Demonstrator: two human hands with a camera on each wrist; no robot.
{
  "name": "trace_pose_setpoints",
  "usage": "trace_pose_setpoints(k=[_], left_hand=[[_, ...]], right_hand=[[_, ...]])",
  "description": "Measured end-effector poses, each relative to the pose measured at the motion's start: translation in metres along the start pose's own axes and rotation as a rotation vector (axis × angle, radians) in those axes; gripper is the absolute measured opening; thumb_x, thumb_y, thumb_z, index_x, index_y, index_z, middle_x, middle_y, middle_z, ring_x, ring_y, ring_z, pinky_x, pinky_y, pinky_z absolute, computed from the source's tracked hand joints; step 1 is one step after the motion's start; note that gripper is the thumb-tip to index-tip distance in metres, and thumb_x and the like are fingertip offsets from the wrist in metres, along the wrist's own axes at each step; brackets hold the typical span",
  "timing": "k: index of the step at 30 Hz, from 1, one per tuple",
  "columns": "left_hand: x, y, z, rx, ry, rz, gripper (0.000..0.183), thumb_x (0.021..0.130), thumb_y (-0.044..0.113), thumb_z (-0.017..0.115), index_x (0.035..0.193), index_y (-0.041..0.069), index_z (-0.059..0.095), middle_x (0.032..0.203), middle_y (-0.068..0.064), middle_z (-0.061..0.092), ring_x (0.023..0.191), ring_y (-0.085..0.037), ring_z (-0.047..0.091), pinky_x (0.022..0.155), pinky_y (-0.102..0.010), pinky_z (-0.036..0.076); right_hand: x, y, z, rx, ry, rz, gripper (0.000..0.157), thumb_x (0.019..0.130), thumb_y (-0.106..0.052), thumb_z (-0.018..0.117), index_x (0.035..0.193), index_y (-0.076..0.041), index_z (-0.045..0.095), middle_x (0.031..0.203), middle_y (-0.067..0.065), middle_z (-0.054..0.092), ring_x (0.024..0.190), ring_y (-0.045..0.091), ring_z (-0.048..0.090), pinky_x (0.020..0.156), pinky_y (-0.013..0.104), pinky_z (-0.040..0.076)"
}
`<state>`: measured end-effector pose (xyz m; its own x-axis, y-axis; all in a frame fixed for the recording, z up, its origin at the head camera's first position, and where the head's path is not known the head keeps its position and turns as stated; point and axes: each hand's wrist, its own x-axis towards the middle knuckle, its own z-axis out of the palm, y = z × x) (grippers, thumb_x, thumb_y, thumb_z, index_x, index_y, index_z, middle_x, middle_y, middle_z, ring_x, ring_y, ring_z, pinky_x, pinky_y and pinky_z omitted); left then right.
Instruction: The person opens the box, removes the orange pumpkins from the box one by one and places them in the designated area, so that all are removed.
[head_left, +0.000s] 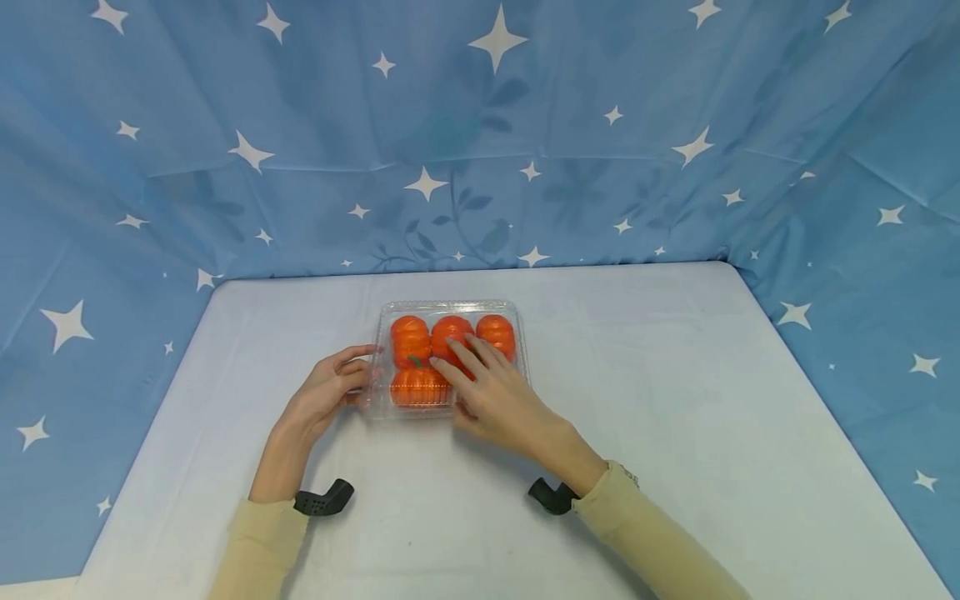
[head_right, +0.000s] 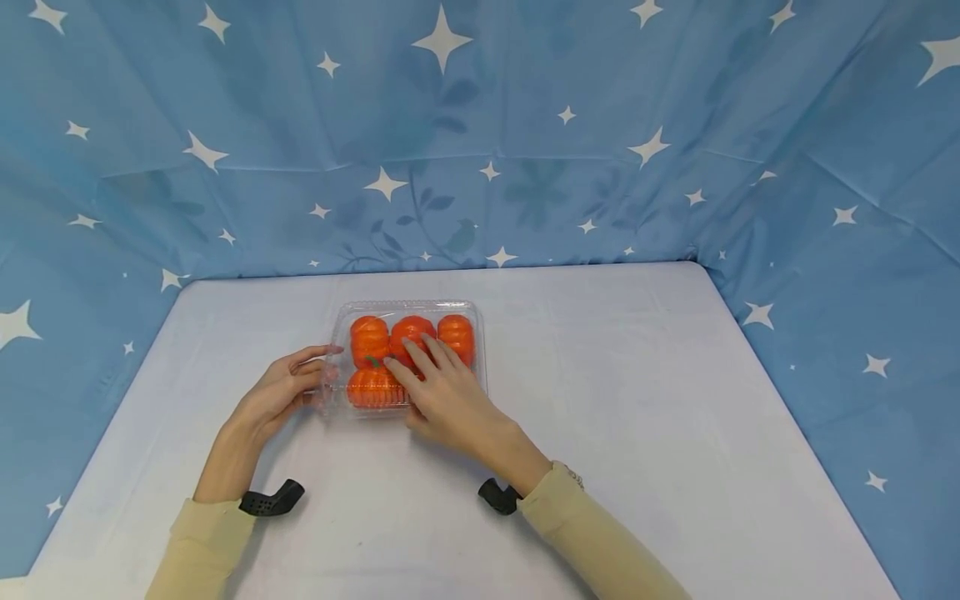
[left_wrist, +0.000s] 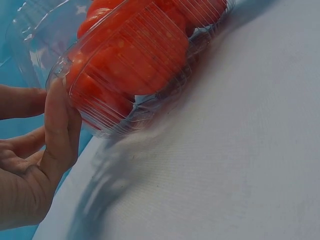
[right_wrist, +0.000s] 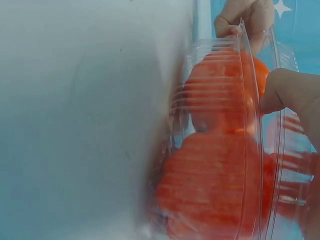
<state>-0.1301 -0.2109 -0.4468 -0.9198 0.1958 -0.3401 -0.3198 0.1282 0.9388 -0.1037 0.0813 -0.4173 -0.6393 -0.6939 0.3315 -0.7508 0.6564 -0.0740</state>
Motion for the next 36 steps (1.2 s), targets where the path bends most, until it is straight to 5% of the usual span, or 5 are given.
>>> trace_pose_setpoints(k=[14,24,36], left_hand=[[-0.002,0.002,0.002,0.014,-0.002,0.020,0.055,0.100,0.002,0.054,0.153,-0.003,0.037,0.098,0.004,0.062,0.078,-0.009,0.055,0.066,-0.024,0.053],[-0.004,0.003,0.001,0.035,0.004,0.023,0.055,0.101,0.001,0.054,0.153,-0.003,0.037,0.103,0.000,0.061,0.079,-0.010,0.056,0.065,-0.025,0.055],[-0.004,0.002,0.001,0.017,0.006,0.029,0.056,0.099,-0.002,0.054,0.152,-0.005,0.037,0.105,-0.003,0.059,0.078,-0.010,0.057,0.064,-0.025,0.058]], right_hand=[[-0.017,0.014,-0.003,-0.010,-0.010,0.042,0.066,0.086,-0.019,0.075,0.148,-0.012,0.053,0.152,0.019,0.052,0.141,0.043,0.047,0.111,0.054,0.047],[-0.028,0.022,-0.003,-0.039,0.079,0.037,0.065,0.083,-0.023,0.078,0.143,-0.008,0.056,0.152,0.025,0.050,0.139,0.049,0.047,0.113,0.056,0.044],[-0.036,0.025,-0.005,-0.074,0.049,0.210,0.083,0.083,-0.038,0.079,0.146,0.004,0.046,0.153,0.036,0.041,0.138,0.056,0.045,0.111,0.059,0.044]])
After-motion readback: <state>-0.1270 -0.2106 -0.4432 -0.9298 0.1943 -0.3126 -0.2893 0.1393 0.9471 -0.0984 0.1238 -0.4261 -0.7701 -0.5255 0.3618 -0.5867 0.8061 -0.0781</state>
